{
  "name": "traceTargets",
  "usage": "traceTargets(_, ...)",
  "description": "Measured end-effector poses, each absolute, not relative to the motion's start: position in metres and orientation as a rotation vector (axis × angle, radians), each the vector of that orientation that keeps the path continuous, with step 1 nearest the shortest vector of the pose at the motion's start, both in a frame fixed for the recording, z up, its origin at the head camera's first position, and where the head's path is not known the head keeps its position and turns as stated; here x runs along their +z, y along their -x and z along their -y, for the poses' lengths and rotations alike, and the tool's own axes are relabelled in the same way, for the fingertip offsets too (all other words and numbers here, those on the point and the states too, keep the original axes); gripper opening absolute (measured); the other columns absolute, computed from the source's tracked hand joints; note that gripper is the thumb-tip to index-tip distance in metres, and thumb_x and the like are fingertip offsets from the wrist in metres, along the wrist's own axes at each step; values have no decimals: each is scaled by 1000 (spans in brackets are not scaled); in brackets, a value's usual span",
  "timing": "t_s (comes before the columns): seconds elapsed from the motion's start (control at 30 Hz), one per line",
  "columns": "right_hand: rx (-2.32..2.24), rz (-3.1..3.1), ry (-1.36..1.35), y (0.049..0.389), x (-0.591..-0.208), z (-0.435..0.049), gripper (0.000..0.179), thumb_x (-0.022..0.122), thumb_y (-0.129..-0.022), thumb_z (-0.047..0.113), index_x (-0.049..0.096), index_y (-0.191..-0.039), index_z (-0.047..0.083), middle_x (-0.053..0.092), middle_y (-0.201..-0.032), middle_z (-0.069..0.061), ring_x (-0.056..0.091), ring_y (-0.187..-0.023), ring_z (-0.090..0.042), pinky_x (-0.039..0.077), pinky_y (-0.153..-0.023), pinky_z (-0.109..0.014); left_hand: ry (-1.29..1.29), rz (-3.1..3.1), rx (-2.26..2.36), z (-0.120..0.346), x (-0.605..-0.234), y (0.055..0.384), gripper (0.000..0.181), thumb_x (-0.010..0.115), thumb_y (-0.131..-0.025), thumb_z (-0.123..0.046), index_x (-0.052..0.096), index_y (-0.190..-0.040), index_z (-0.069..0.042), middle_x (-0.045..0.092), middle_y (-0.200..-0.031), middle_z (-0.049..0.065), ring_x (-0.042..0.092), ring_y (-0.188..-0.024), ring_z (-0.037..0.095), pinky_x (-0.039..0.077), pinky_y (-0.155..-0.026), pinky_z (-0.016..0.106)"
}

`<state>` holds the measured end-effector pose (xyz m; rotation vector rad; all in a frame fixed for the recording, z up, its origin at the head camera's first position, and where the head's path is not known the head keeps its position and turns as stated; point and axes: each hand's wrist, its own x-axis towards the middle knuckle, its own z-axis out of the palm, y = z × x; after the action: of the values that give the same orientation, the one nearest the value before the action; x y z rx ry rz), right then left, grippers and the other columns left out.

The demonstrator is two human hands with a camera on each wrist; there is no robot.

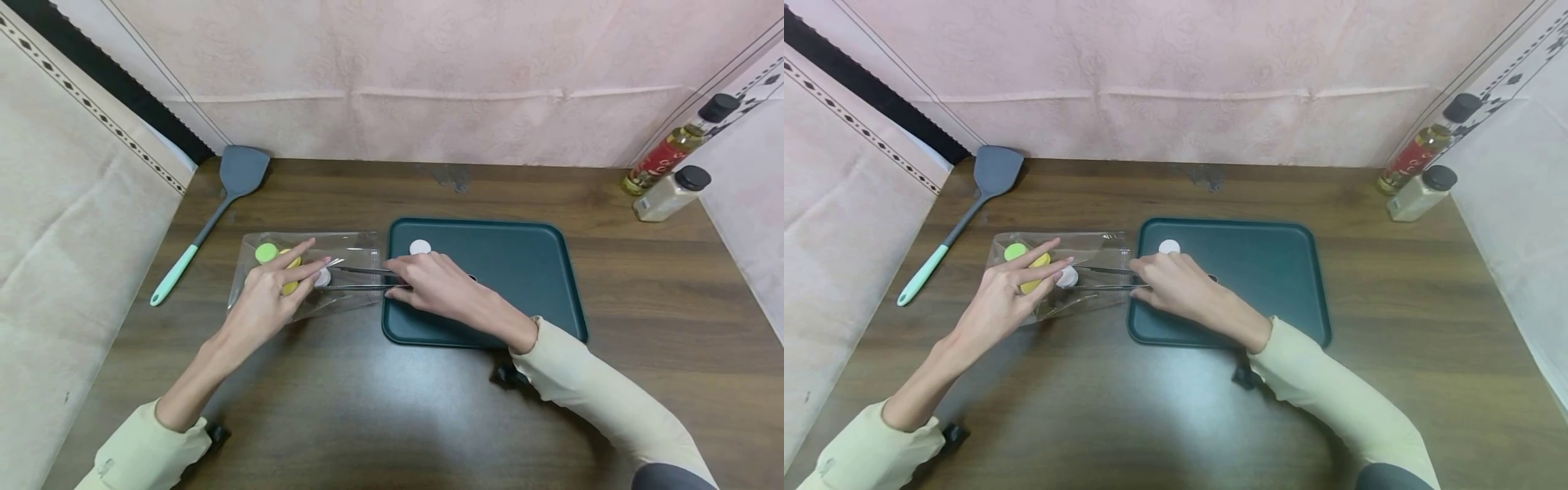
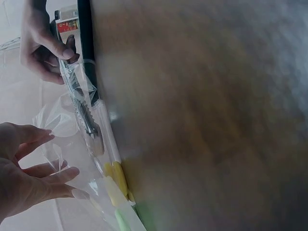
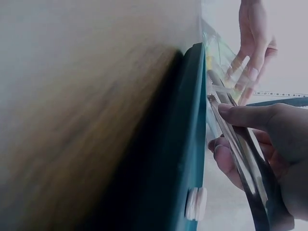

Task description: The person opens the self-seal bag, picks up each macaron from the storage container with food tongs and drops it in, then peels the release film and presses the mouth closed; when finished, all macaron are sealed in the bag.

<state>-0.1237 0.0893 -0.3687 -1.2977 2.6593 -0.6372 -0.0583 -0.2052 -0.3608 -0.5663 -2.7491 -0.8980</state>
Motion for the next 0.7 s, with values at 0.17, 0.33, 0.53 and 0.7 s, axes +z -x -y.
traceTargets(0.17, -622, -2652, 1313, 125, -368, -81, 35, 78, -105, 22, 74, -131, -1, 79, -106, -13, 59, -64, -12, 41, -53, -18, 568, 2741, -914, 206, -361, 59, 28, 73, -106, -4, 79, -133, -3, 60, -156, 28, 28, -50, 0, 37, -45, 23)
traceTargets(0.33, -601, -2645, 1325, 126, -369, -75, 39, 78, -105, 23, 73, -135, -1, 80, -114, -14, 57, -63, -11, 39, -53, -17, 566, 2725, -910, 206, -361, 60, 27, 75, -104, -4, 80, -131, -4, 62, -155, 27, 33, -53, 3, 37, -47, 23)
traceTargets(0.53, -593, -2629, 1312, 126, -372, -72, 38, 78, -105, 23, 73, -133, -2, 80, -115, -15, 58, -65, -10, 40, -54, -17, 568, 2731, -897, 205, -362, 60, 28, 75, -104, -4, 80, -131, -4, 62, -155, 26, 35, -54, 5, 38, -46, 24)
traceTargets(0.7, -581, -2625, 1288, 125, -371, -73, 42, 80, -104, 28, 72, -134, -1, 79, -111, -12, 59, -69, -10, 44, -58, -18, 560, 2764, -898, 205, -360, 60, 28, 74, -106, -6, 79, -133, -5, 61, -157, 26, 34, -53, 5, 37, -47, 24)
